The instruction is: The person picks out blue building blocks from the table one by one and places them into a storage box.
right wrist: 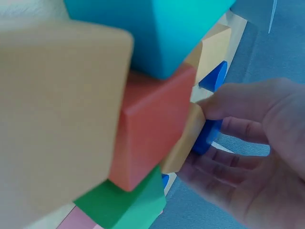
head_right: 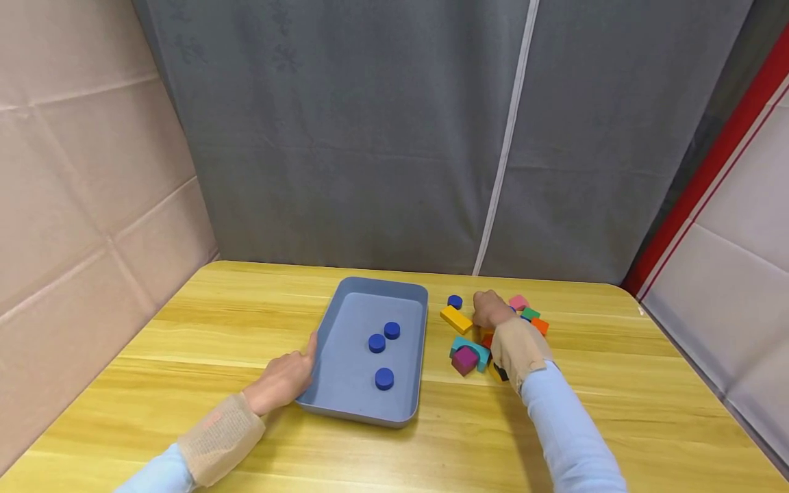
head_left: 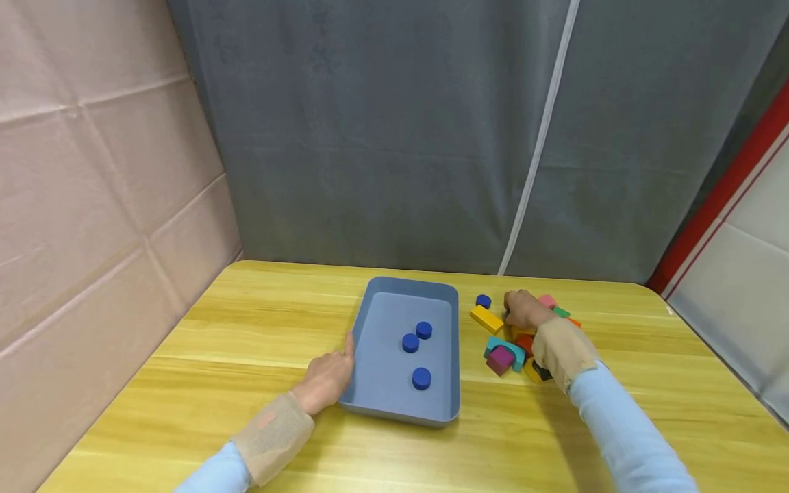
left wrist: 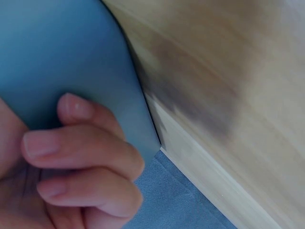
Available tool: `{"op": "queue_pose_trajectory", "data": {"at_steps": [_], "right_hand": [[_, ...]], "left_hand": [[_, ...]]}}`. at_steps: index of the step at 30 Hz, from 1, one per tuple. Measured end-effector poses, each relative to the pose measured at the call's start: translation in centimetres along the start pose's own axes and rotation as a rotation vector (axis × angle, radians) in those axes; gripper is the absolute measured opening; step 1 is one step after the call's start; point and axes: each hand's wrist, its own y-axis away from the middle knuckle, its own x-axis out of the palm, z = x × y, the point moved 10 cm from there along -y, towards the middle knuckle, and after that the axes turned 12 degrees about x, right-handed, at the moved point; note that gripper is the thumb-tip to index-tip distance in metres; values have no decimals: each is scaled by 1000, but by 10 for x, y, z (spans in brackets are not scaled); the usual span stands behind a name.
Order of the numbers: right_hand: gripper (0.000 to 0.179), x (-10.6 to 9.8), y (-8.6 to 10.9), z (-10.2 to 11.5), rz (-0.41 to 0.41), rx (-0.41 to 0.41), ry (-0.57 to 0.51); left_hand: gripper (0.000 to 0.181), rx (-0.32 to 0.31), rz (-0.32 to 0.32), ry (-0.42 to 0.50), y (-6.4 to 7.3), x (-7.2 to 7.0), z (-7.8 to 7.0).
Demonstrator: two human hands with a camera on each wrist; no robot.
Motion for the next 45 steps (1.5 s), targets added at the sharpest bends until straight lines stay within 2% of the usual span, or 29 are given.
{"op": "queue_pose_trajectory", "data": {"at_steps": [10,15,22,34,39,45], "right_hand": [[22,-18,7,-1,-76,49,-69],[31,-25,9,6,-115,43,-73],[39,-34,14,20,-191,-10,-68],[38,-58,33,49,-317,-78,-125],[37,-66,41,67,-349,-127,-158],[37,-67,48,89,-345,-155,-159]], "left_hand": [[64,10,-18,-8,-1,-1,1],[62,14,-19,-6,-1,0,1],[63,21,-21,-5,-1,0,0],[64,25,-28,-13,0,-1,0],[64,20,-34,-14,0,-3,0],[62,31,-37,-8,1,-3,-1]]}}
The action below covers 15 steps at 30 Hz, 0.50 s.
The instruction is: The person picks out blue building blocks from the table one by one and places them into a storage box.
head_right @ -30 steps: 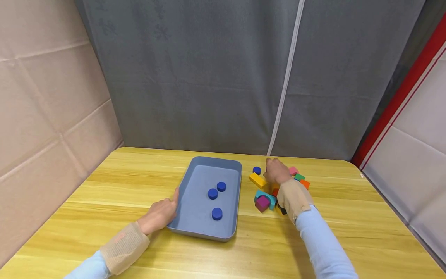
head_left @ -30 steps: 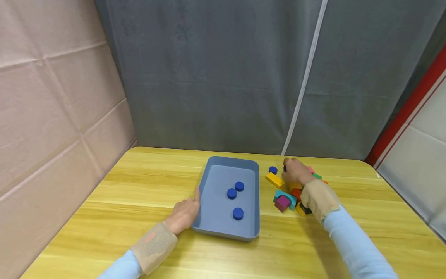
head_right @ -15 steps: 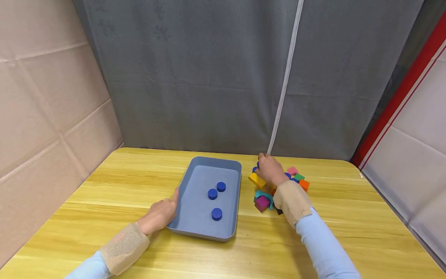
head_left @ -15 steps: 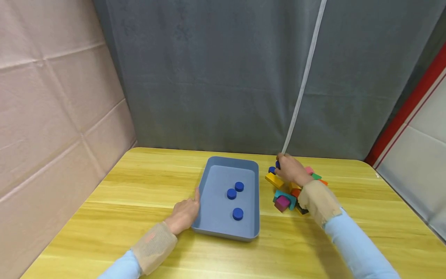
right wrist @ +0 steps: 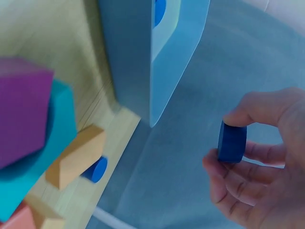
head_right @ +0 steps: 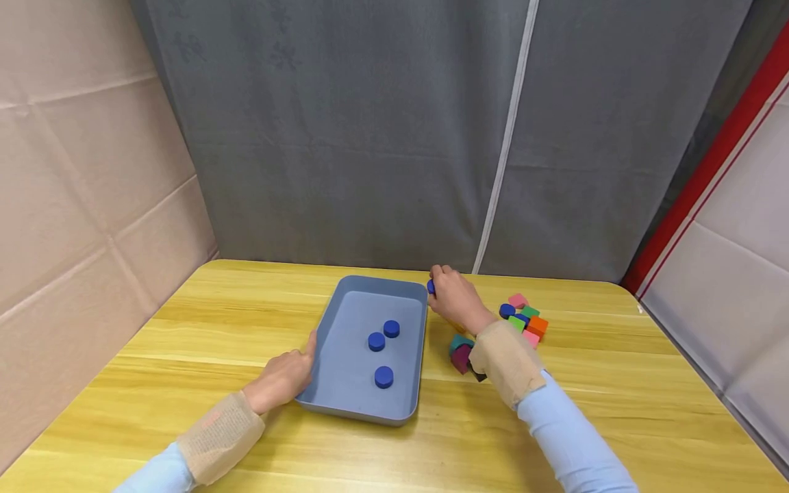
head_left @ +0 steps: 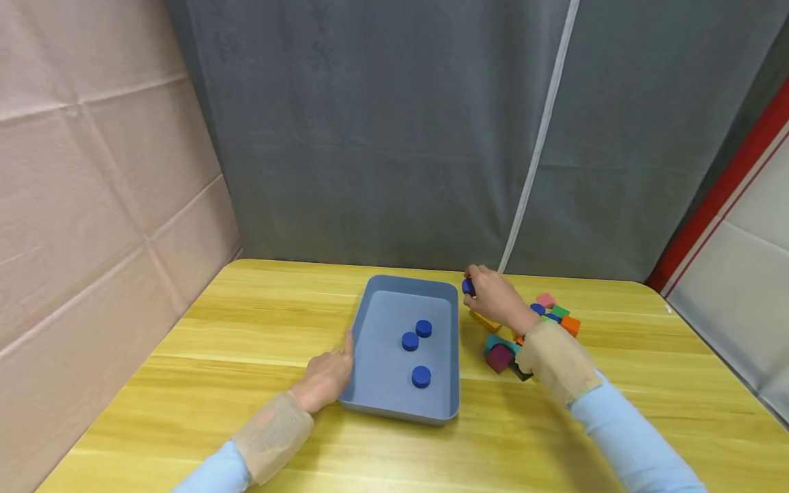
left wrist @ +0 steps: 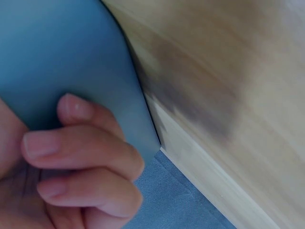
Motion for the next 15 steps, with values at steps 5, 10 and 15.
{"op": "queue_pose_trajectory", "data": {"at_steps": [5,10,15], "right_hand": [[34,2,3,19,-5,-45,-10],[35,8,6,37,9,-105,-6],[33,16,13,59,26,-222,-27]], "left_hand": [[63,8,-4,-1,0,-1,-1],[64,10,-1,-6,0,-1,-1],[63,13,1,-4,0,0,-2]]}}
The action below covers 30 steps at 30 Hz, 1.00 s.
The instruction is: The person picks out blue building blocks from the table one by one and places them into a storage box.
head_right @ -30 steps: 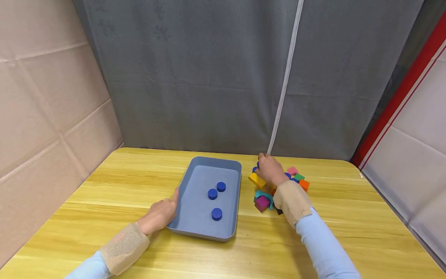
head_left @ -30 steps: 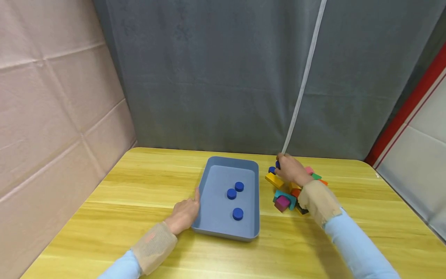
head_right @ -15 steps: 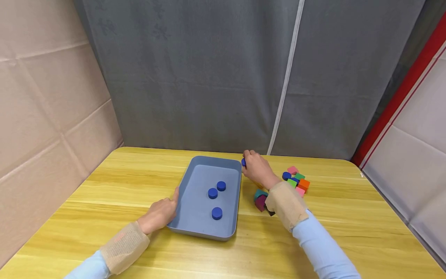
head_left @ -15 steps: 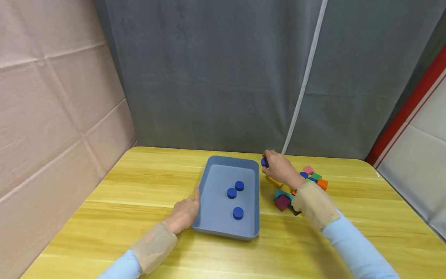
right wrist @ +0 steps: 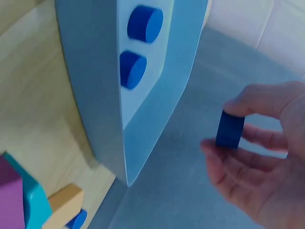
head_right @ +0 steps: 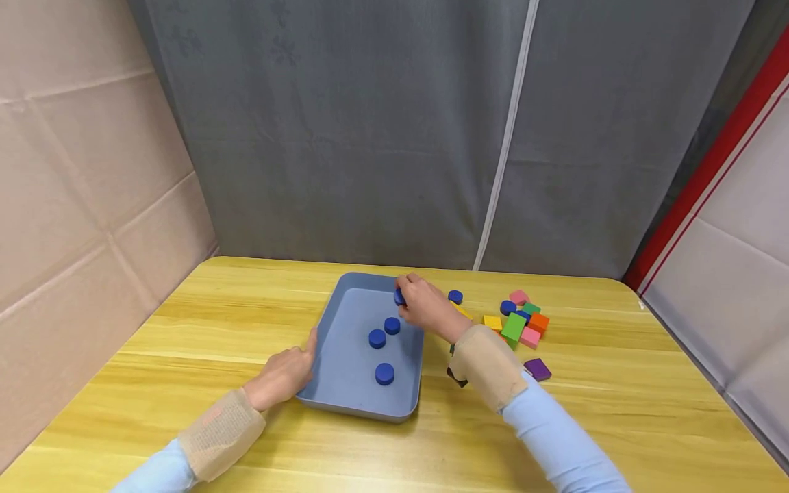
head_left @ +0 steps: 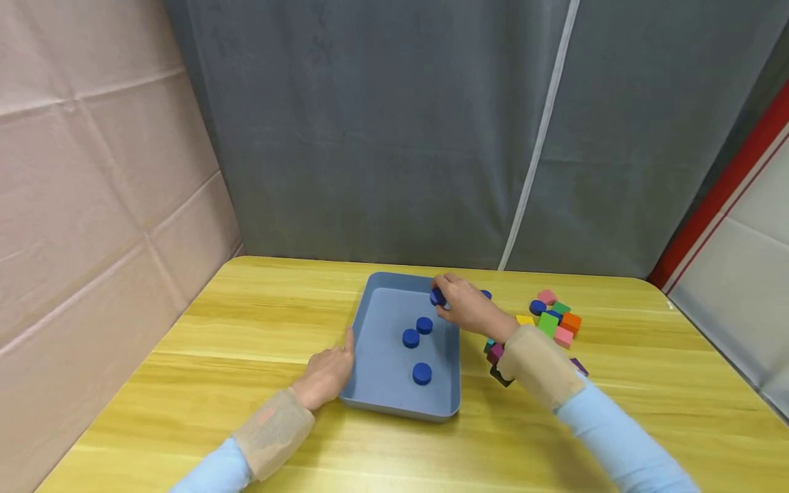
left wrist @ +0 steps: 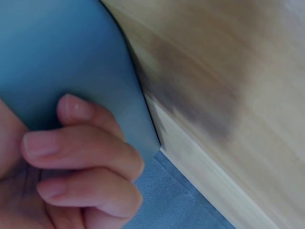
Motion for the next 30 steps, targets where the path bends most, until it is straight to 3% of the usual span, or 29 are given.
{"op": "queue_pose_trajectory", "data": {"at_steps": [6,12,18,30], "right_hand": [[32,20,1,20,104,-65,-31],[32,29,3,35,106,-143,-33],[34,45,3,44,172,-151,-63],[32,51,4,64,167,-222,-45]], "left_hand": [[62,-3,8,12,0,0,0],[63,-5,6,16,0,1,0],[63,-4,7,23,0,3,0],[64,-6,12,20,-1,4,1]]}}
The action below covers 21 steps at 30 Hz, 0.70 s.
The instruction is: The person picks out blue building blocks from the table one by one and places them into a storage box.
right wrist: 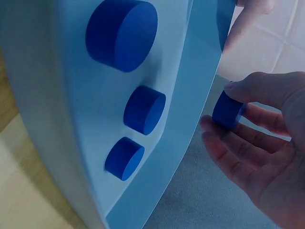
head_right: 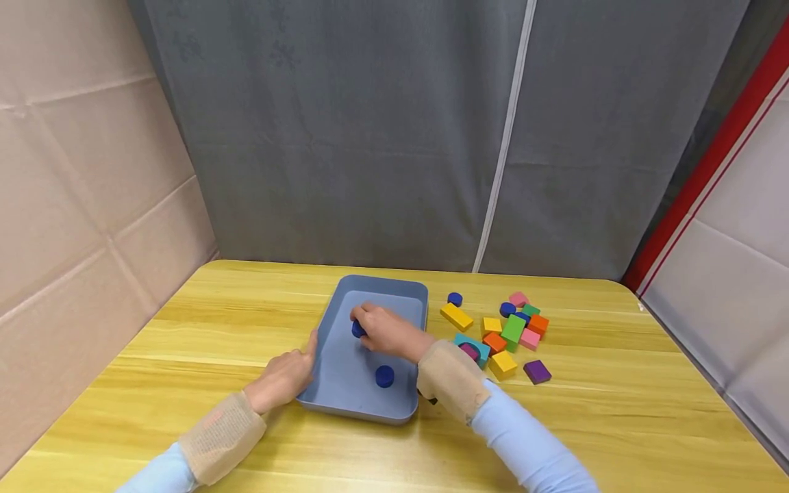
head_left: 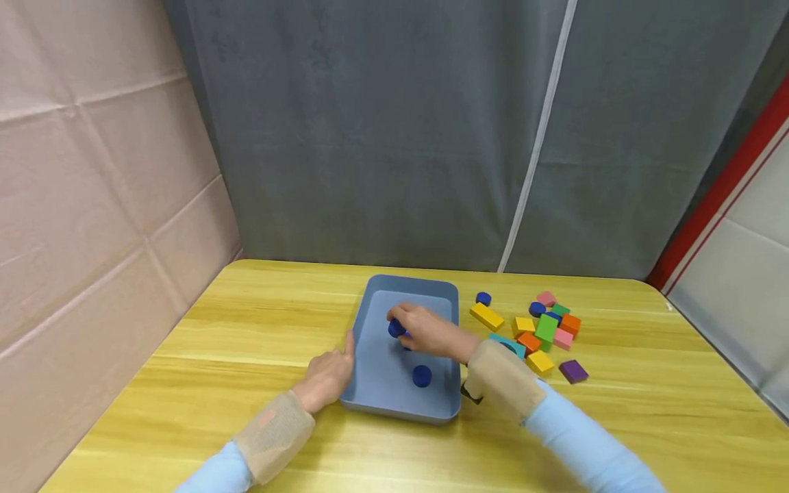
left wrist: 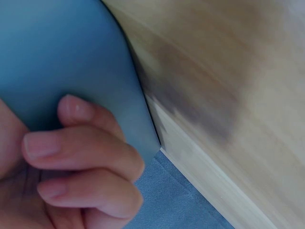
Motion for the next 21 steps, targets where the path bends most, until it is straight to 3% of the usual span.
{"op": "queue_pose_trajectory", "data": {"at_steps": [11,21], "right_hand": [[34,10,-5,5,88,46,17],[36,13,-11,17,149,37,73]], "left_hand": [[62,-21,11,-6,-1,1,2],[61,-28,0,-7,-2,1,3]]}}
